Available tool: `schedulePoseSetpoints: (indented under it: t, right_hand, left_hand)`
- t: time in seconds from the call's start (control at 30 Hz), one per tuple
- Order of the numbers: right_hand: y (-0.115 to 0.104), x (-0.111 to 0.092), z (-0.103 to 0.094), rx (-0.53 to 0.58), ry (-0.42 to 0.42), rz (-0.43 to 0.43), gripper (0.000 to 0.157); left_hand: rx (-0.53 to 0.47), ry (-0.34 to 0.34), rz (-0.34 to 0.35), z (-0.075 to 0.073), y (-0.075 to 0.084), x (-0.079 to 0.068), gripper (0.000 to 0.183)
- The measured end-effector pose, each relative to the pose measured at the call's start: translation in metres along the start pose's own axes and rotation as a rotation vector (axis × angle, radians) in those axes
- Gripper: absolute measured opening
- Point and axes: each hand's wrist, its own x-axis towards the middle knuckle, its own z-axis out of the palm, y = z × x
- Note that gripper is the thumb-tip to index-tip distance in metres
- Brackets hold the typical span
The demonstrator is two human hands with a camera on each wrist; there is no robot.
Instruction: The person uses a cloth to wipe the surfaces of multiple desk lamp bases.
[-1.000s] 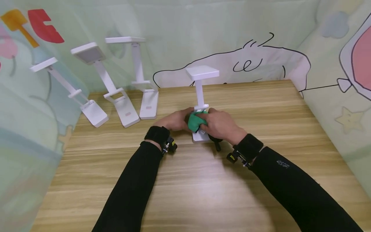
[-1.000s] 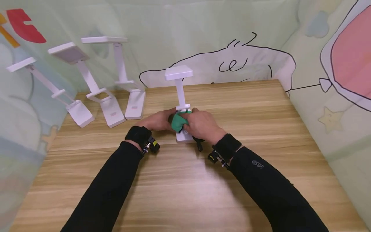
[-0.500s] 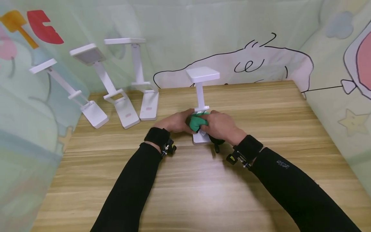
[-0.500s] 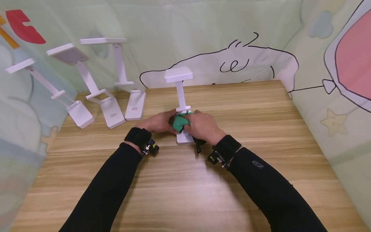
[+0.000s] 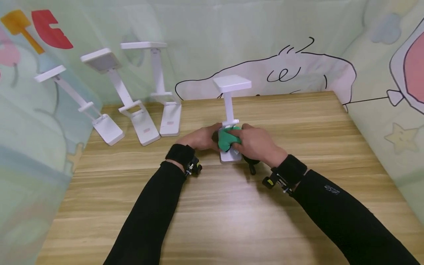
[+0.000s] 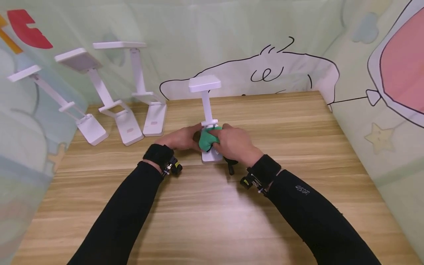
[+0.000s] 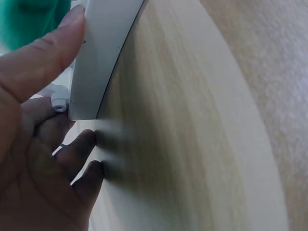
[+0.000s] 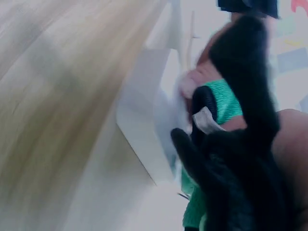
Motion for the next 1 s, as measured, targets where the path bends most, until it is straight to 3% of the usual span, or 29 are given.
schedulePoseSetpoints:
  t: [0.23, 0.53, 0.6, 0.73, 0.83, 1.0]
  right_hand:
    - [0.004, 0.013, 0.012, 0.06, -0.048, 0.084, 0.041]
    - [0.008, -0.003, 0.001, 0.092, -0.121, 0.026, 0.035]
    - [0.006, -0.005, -0.005, 0.09, -0.154, 0.01, 0.026]
    - [0.003, -0.001, -0.012, 0.088, -0.109, -0.006, 0.02]
    - [0.001, 0.003, -0.008, 0.059, -0.045, 0.042, 0.034]
    - [-0.003, 0.008, 0.01, 0.014, -0.031, 0.134, 0.061]
  left_hand:
    - [0.018, 0.001, 0.024, 0.001, -0.001, 0.0, 0.102]
    - [0.008, -0.009, 0.007, -0.002, -0.001, -0.003, 0.102]
    - [0.015, -0.011, -0.006, -0.002, -0.001, -0.003, 0.102]
    - [0.01, -0.01, -0.011, -0.003, -0.002, -0.003, 0.104]
    - [0.008, -0.011, 0.003, -0.003, -0.003, -0.002, 0.104]
    - [0.024, -0.015, 0.035, -0.004, -0.004, -0.001, 0.103]
